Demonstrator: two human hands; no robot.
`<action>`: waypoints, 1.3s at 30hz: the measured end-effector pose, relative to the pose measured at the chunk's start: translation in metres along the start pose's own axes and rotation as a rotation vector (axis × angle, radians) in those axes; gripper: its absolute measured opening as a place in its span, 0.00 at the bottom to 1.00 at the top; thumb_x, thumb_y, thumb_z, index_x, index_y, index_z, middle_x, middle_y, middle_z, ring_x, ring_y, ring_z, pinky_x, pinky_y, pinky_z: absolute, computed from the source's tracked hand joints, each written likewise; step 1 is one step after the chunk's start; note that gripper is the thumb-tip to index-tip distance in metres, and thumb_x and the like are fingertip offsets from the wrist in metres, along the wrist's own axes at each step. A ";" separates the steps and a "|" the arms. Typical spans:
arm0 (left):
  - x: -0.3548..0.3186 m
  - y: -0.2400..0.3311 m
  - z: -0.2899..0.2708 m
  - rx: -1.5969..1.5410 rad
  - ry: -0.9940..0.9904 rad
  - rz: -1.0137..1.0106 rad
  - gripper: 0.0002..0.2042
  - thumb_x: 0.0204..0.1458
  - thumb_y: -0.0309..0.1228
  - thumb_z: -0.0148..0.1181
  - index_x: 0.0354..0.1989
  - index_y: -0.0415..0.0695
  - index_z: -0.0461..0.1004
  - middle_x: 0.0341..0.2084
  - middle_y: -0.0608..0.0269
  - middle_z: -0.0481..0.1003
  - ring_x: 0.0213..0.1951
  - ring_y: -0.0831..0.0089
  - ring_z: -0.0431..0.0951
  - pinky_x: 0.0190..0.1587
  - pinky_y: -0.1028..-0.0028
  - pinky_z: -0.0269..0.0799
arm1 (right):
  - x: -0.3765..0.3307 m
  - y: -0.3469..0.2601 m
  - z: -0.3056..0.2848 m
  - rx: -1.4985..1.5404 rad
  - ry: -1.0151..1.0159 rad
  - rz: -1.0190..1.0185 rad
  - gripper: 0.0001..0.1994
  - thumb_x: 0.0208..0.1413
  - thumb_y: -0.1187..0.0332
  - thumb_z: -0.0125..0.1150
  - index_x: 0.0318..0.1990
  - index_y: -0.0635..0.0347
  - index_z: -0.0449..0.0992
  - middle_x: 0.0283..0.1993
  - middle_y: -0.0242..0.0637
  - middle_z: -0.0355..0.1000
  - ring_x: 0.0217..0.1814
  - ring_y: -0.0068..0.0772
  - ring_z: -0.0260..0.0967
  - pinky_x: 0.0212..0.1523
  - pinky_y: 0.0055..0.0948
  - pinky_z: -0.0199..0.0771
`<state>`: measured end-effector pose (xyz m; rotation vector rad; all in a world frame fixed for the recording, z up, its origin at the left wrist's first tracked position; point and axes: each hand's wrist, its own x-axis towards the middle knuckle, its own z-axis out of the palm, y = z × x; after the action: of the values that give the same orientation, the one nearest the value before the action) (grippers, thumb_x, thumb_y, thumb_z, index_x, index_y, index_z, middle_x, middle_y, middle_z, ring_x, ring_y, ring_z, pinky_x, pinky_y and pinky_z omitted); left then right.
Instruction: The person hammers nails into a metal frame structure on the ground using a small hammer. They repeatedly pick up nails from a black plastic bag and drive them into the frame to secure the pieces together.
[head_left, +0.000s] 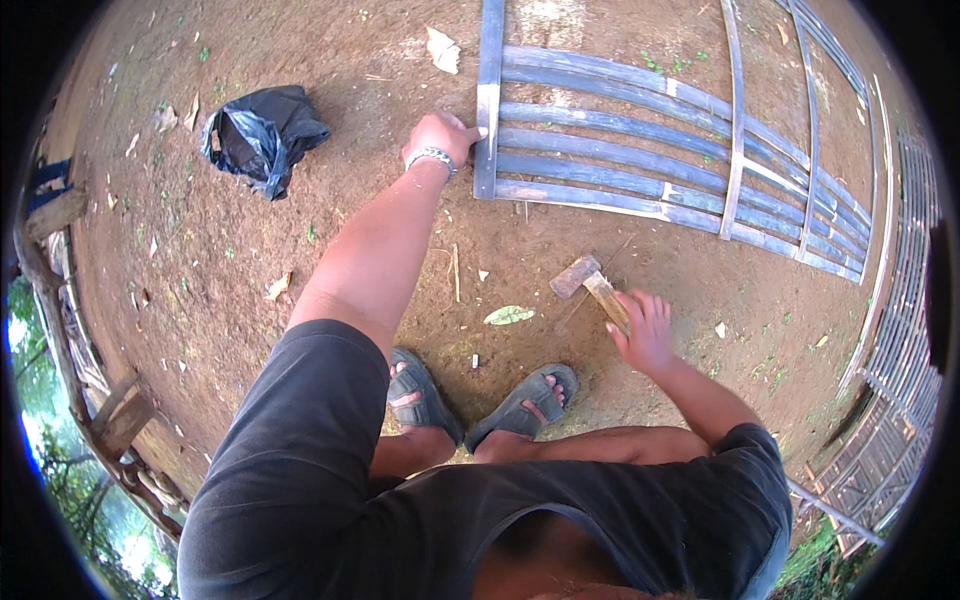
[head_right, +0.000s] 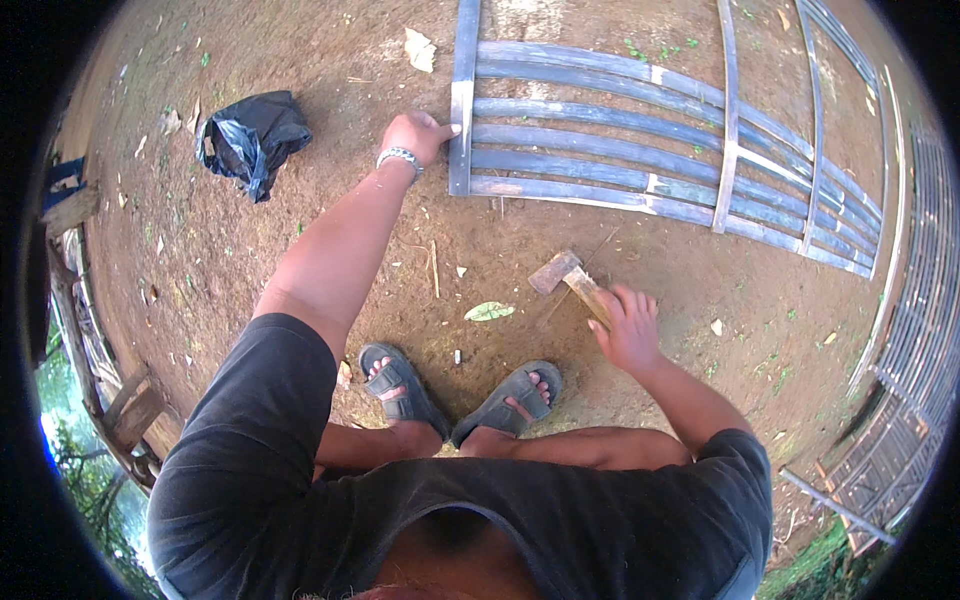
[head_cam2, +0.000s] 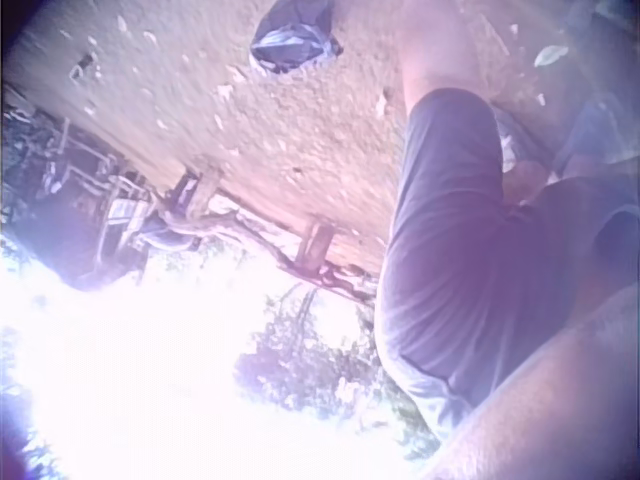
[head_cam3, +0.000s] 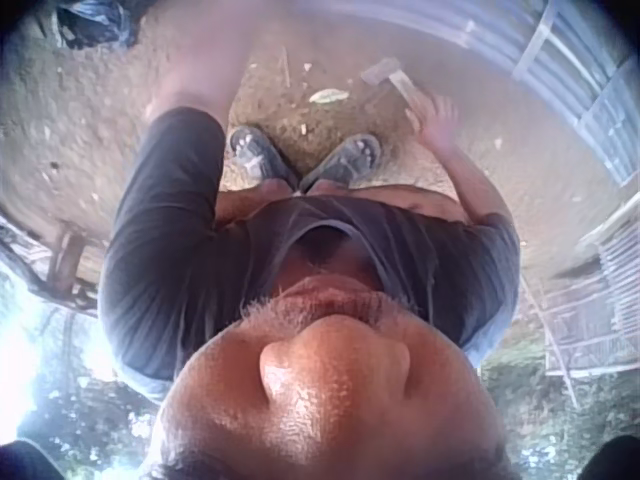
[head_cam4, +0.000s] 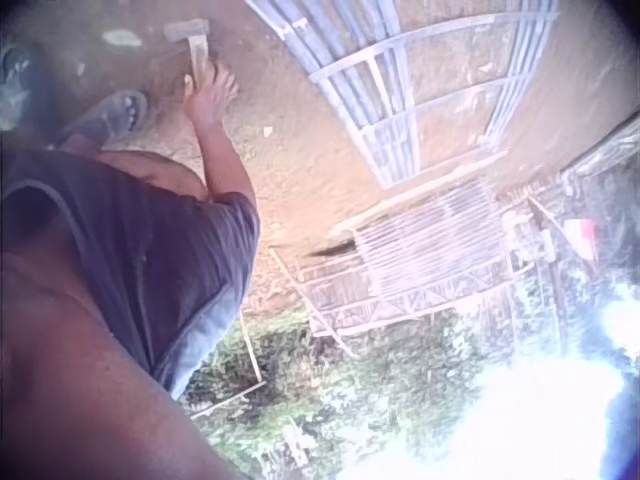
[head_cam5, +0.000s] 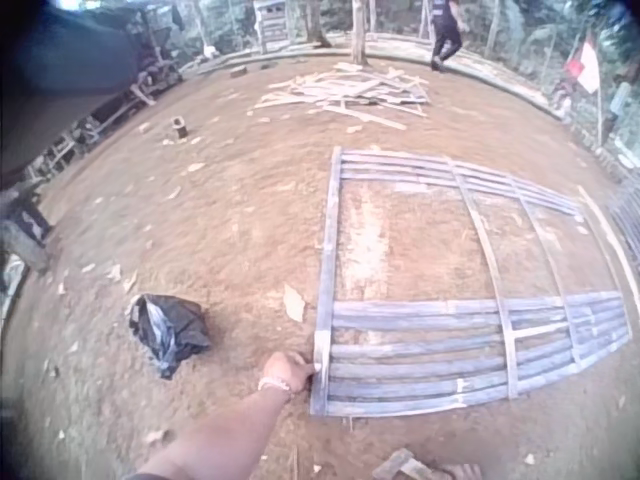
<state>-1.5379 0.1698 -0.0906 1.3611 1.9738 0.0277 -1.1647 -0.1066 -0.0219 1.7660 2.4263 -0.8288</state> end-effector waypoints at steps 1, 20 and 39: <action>-0.001 0.001 0.000 0.005 -0.005 0.001 0.23 0.48 0.53 0.70 0.32 0.42 0.83 0.34 0.51 0.83 0.40 0.56 0.82 0.48 0.61 0.75 | 0.023 -0.007 -0.011 0.004 -0.002 -0.085 0.29 0.54 0.62 0.69 0.64 0.51 0.68 0.59 0.43 0.64 0.63 0.49 0.61 0.64 0.52 0.55; -0.015 0.010 -0.018 0.002 -0.025 -0.047 0.21 0.46 0.53 0.70 0.36 0.47 0.84 0.37 0.51 0.84 0.43 0.55 0.84 0.48 0.59 0.77 | 0.277 -0.149 0.010 0.041 0.166 0.308 0.32 0.51 0.52 0.73 0.66 0.34 0.72 0.75 0.39 0.55 0.80 0.50 0.45 0.72 0.72 0.42; 0.052 -0.233 -0.190 0.021 0.524 0.074 0.14 0.56 0.31 0.59 0.48 0.38 0.80 0.43 0.46 0.82 0.50 0.49 0.81 0.52 0.59 0.75 | 0.286 -0.160 0.000 -0.103 0.036 0.306 0.32 0.58 0.49 0.66 0.70 0.40 0.67 0.77 0.39 0.50 0.81 0.45 0.43 0.75 0.67 0.39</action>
<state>-1.8419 0.1796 -0.0726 1.5527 2.3461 0.4396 -1.4092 0.1101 -0.0511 2.0541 2.0957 -0.6335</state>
